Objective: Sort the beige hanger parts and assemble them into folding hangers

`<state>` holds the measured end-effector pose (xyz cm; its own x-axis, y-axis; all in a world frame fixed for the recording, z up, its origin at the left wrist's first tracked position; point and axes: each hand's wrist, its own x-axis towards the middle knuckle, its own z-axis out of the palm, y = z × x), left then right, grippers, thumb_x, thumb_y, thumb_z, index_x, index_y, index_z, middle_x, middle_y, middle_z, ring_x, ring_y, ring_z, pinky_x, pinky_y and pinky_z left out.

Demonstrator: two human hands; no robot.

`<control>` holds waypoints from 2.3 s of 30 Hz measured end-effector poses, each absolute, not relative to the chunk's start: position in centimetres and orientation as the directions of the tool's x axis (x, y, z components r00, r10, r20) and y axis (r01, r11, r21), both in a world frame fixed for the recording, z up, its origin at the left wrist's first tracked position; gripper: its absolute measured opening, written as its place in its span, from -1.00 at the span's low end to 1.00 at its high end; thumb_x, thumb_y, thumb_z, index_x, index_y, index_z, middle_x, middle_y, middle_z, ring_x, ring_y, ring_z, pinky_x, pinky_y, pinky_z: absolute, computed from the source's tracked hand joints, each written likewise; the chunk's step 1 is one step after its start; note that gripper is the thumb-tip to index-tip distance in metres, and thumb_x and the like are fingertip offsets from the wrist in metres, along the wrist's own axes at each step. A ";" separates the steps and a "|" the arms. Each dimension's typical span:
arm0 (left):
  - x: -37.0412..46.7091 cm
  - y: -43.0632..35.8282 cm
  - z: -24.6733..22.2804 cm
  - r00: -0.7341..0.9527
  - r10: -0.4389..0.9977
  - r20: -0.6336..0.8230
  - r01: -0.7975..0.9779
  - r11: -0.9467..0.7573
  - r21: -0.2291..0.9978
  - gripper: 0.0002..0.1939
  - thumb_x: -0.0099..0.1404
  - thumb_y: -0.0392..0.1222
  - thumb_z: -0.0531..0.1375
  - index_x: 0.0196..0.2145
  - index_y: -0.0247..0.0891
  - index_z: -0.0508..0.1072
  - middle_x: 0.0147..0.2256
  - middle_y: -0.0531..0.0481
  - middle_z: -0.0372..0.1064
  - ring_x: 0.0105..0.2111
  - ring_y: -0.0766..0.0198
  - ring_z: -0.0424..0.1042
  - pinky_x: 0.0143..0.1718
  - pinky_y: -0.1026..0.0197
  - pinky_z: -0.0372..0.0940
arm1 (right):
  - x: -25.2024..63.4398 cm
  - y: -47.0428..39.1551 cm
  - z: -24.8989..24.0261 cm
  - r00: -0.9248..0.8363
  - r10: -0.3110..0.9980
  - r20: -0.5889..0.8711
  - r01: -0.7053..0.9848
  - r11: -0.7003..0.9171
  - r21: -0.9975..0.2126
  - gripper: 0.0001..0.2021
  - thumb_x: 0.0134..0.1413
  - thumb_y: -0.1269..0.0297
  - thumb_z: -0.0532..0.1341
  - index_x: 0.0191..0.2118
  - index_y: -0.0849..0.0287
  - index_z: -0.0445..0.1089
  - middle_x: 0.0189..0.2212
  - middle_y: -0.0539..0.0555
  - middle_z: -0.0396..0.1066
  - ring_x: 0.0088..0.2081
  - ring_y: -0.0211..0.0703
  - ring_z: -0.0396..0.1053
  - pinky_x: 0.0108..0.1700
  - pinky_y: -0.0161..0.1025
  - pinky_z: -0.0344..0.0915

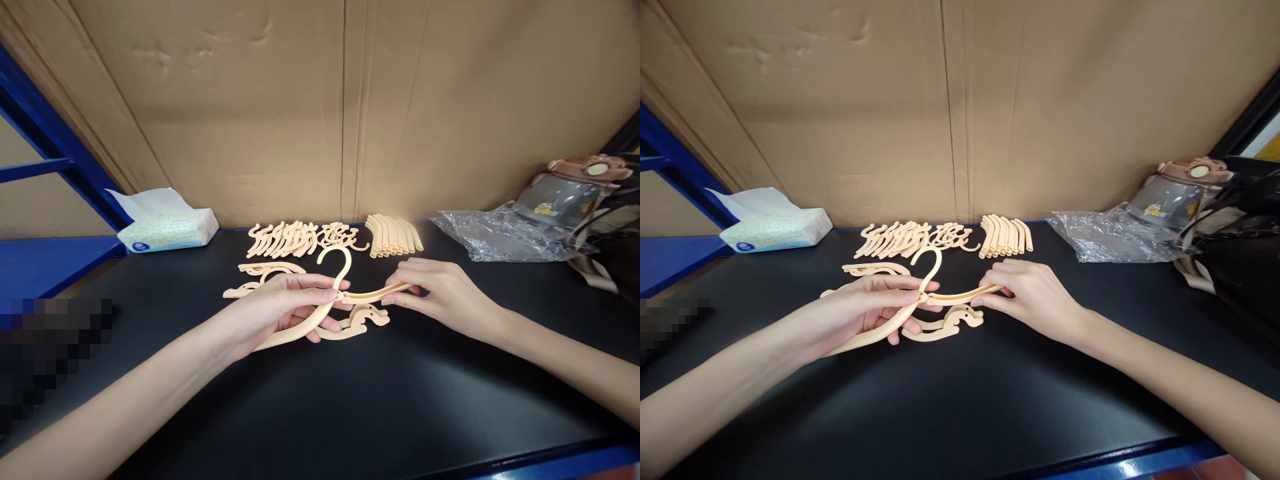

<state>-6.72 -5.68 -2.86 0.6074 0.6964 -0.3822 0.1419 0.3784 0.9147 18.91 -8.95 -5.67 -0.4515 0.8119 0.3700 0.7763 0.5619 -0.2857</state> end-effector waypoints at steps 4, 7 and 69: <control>-6.6 -5.8 -3.1 0.603 0.700 -0.382 0.137 0.380 0.915 -0.77 0.21 -0.21 0.28 -0.15 -0.21 0.53 -0.25 -0.05 0.52 -0.35 0.25 0.54 -0.52 0.42 0.40 | 18.9 -9.0 -5.8 -0.459 0.796 0.395 0.772 0.577 -0.266 -0.72 0.20 0.05 0.13 -0.32 0.14 0.43 -0.50 -0.01 0.31 -0.43 -0.26 0.22 -0.40 -0.30 0.06; -6.6 -6.0 -3.2 0.591 0.706 -0.390 0.163 0.369 0.915 -0.78 0.20 -0.20 0.29 -0.17 -0.22 0.53 -0.28 -0.05 0.53 -0.31 0.26 0.53 -0.49 0.40 0.43 | 18.7 -9.1 -5.7 -0.459 0.794 0.399 0.775 0.577 -0.258 -0.71 0.20 0.04 0.13 -0.33 0.14 0.43 -0.51 0.00 0.30 -0.42 -0.24 0.22 -0.39 -0.30 0.07; -6.1 -7.1 -4.9 0.838 0.508 0.200 0.514 -0.858 0.026 -0.71 0.40 -0.05 -0.01 -0.27 -0.26 0.41 -0.47 0.01 0.37 -0.46 0.27 0.31 -0.49 0.26 0.06 | 17.7 -9.7 -6.0 -0.380 0.788 0.484 0.722 0.580 -0.378 -0.82 0.27 0.22 0.05 -0.33 0.14 0.29 -0.41 0.02 0.37 -0.35 -0.22 0.28 -0.26 -0.25 0.20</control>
